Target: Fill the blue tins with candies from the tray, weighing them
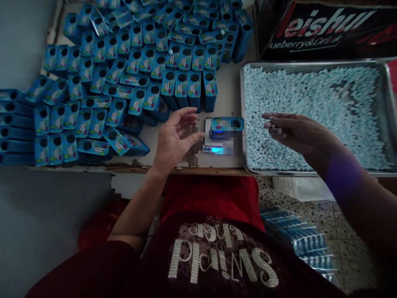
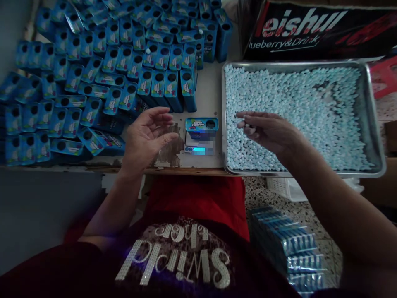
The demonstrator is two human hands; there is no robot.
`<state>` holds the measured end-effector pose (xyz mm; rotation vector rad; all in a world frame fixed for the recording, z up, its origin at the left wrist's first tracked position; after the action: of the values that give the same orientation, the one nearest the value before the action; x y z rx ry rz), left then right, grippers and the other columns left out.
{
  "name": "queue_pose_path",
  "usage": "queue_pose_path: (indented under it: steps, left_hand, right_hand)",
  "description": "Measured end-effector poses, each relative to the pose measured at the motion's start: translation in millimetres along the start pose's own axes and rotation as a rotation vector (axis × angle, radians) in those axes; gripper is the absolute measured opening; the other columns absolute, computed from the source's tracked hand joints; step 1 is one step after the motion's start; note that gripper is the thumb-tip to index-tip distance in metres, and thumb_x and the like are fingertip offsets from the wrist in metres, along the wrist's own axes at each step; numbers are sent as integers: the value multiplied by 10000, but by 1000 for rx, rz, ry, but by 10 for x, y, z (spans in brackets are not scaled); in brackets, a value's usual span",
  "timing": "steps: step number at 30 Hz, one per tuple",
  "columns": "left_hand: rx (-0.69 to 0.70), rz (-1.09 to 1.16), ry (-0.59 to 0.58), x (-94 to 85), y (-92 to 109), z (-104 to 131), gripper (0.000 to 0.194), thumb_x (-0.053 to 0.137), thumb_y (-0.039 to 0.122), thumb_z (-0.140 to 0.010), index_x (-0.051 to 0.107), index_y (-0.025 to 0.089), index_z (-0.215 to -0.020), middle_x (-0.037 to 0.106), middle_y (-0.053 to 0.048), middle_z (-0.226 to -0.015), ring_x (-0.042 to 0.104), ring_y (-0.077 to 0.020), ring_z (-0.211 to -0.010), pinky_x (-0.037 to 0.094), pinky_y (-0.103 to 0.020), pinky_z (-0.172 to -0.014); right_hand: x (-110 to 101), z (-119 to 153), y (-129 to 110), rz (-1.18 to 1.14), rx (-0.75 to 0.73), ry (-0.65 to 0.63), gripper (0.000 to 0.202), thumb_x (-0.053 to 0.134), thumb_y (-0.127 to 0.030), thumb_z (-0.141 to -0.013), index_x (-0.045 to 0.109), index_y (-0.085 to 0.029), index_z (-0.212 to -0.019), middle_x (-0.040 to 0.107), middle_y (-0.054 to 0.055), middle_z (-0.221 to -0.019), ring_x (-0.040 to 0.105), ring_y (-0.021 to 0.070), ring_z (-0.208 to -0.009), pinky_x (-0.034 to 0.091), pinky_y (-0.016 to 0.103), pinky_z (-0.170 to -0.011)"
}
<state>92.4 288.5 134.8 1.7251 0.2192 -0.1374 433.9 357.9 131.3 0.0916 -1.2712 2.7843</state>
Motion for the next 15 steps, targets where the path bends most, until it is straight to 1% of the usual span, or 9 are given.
queue_pose_path:
  steps: [1,3,6,7,9,12,14,15]
  left_hand:
    - [-1,-2,-11,5,2,-5,676,987,365,-891,695,286,-1495,789,-82,-1390,786,-279,-1314,668,-473,-1222]
    - [-7,-21,-25,21,-2,-10,714,1008,399,-883,685,287,-1509,788,-88,-1399,780,-292,-1336,661,-483,-1232]
    - [4,-81,-19,77,38,-17,740,1022,418,-883,677,293,-1525,792,-91,-1419,767,-307,-1370,657,-495,-1222]
    - [17,-110,-8,103,76,-23,741,1022,407,-888,674,295,-1532,790,-92,-1433,760,-313,-1386,655,-497,-1217]
    - [65,-179,4,179,181,-41,744,1021,358,-893,668,294,-1545,776,-98,-1478,743,-324,-1421,643,-498,-1222]
    - [175,-281,-6,356,317,-80,772,1026,258,-880,659,293,-1558,743,-103,-1551,713,-336,-1462,602,-500,-1265]
    - [203,-306,7,470,298,-111,799,1021,193,-871,644,296,-1568,737,-99,-1567,703,-340,-1474,588,-507,-1278]
    - [189,-297,15,520,250,-128,789,1015,168,-869,646,292,-1555,754,-94,-1539,719,-337,-1451,597,-503,-1264]
  right_hand:
    - [85,5,-50,39,-23,-57,227,667,-40,-1085,868,-91,-993,730,112,-809,567,91,-596,462,120,-469]
    - [190,5,-165,116,-94,-140,180,728,-92,-1092,881,-117,-1002,739,100,-791,590,109,-609,485,148,-476]
    - [231,12,-308,202,-179,-187,105,814,-135,-1067,892,-175,-1009,749,68,-770,583,116,-589,478,188,-481]
    - [231,20,-345,216,-195,-190,95,825,-134,-1061,896,-179,-1017,751,63,-767,576,111,-583,467,193,-490]
    - [216,40,-407,225,-214,-174,119,798,-101,-1065,903,-149,-1036,752,71,-764,576,97,-583,445,198,-514]
    - [167,66,-473,203,-230,-139,178,729,-46,-1079,896,-97,-1046,749,91,-763,575,83,-587,414,216,-534]
    - [115,79,-502,185,-249,-118,186,723,-55,-1080,891,-111,-1026,745,86,-760,571,85,-584,423,229,-548]
    - [93,88,-509,194,-261,-115,181,732,-65,-1072,896,-129,-1026,761,91,-793,603,95,-616,456,232,-577]
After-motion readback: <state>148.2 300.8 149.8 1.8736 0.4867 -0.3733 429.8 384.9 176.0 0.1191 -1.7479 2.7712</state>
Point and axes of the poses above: each hand's wrist, its own z-axis away from the middle knuckle, its own x-axis out of the palm, y = z × x, the point moved 8 cm from there along -z, towards the middle knuckle
